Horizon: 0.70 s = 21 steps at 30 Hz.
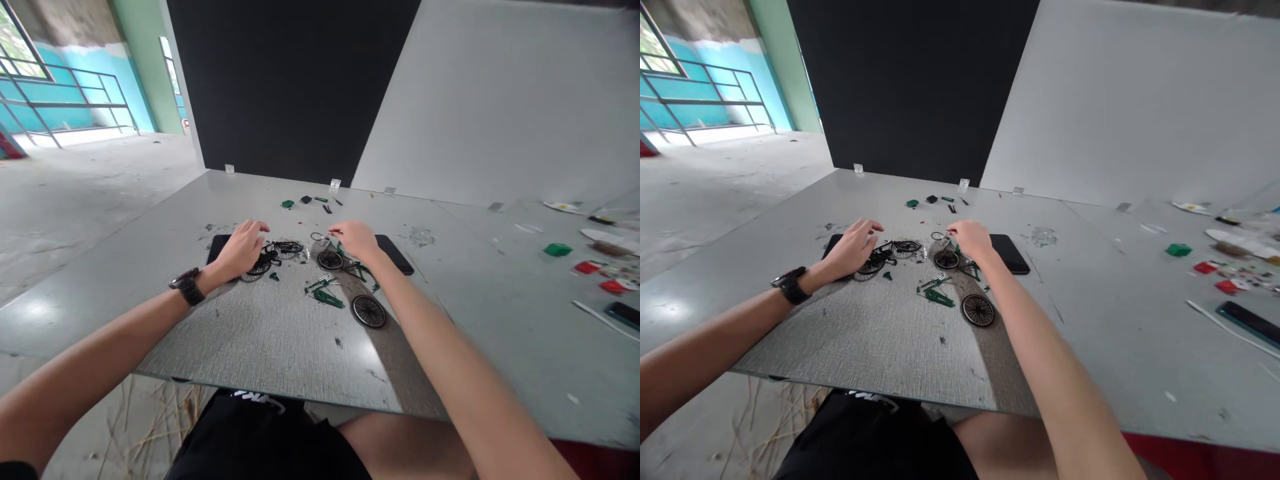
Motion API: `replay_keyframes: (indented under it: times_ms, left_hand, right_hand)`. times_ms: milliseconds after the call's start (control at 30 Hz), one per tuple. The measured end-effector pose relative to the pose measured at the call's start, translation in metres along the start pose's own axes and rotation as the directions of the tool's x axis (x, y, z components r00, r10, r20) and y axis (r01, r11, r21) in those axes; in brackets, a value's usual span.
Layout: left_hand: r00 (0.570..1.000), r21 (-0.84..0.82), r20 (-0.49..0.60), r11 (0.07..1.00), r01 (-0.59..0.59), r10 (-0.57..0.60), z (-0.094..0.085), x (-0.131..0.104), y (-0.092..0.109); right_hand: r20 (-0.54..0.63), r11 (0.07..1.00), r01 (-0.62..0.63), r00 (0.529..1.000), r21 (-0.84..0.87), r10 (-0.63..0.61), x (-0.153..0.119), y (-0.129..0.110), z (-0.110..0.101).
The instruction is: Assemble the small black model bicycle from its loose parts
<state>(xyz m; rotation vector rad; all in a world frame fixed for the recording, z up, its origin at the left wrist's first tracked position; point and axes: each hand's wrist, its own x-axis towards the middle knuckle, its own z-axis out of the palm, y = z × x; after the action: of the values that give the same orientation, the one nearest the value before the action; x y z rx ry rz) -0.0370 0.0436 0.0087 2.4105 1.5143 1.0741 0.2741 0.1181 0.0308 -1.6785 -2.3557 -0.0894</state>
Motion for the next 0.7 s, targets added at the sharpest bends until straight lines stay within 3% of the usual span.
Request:
replay_keyframes:
  times_ms: [67, 167, 300, 367, 433, 533, 600, 700]
  left_hand:
    - [0.995, -0.001, -0.036, 0.996, -0.091, 0.091, -0.005, -0.001, 0.012]
    - [0.983, -0.075, -0.03, 0.98, -0.182, 0.18, -0.006, -0.005, 0.028]
    - [0.995, -0.279, 0.04, 0.957, -0.079, 0.093, 0.002, -0.011, 0.039]
    - [0.994, -0.375, 0.098, 0.927, 0.001, 0.038, 0.006, -0.012, 0.039]
    - [0.989, -0.463, 0.15, 0.883, 0.076, -0.006, 0.008, -0.011, 0.038]
    - [0.971, -0.586, 0.219, 0.783, 0.208, -0.095, 0.01, -0.01, 0.04]
    - [0.953, -0.65, 0.267, 0.703, 0.288, -0.144, 0.01, -0.011, 0.044]
    - [0.932, -0.688, 0.327, 0.636, 0.35, -0.159, 0.011, -0.014, 0.052]
  right_hand:
    - [-0.091, 0.992, 0.029, 0.996, 0.123, -0.018, -0.008, -0.011, -0.014]
    - [-0.148, 0.918, 0.196, 0.977, 0.344, -0.154, -0.023, -0.04, -0.034]
    - [-0.181, 0.797, 0.363, 0.932, 0.482, -0.315, -0.043, -0.085, -0.042]
    - [-0.158, 0.773, 0.385, 0.921, 0.504, -0.356, -0.047, -0.095, -0.039]
    - [-0.129, 0.75, 0.351, 0.932, 0.56, -0.34, -0.046, -0.092, -0.034]
    - [-0.106, 0.767, 0.25, 0.967, 0.591, -0.234, -0.036, -0.068, -0.027]
    - [-0.1, 0.862, 0.161, 0.987, 0.48, -0.129, -0.026, -0.047, -0.02]
    - [0.028, 0.976, 0.011, 0.999, 0.217, -0.017, -0.01, -0.025, -0.007]
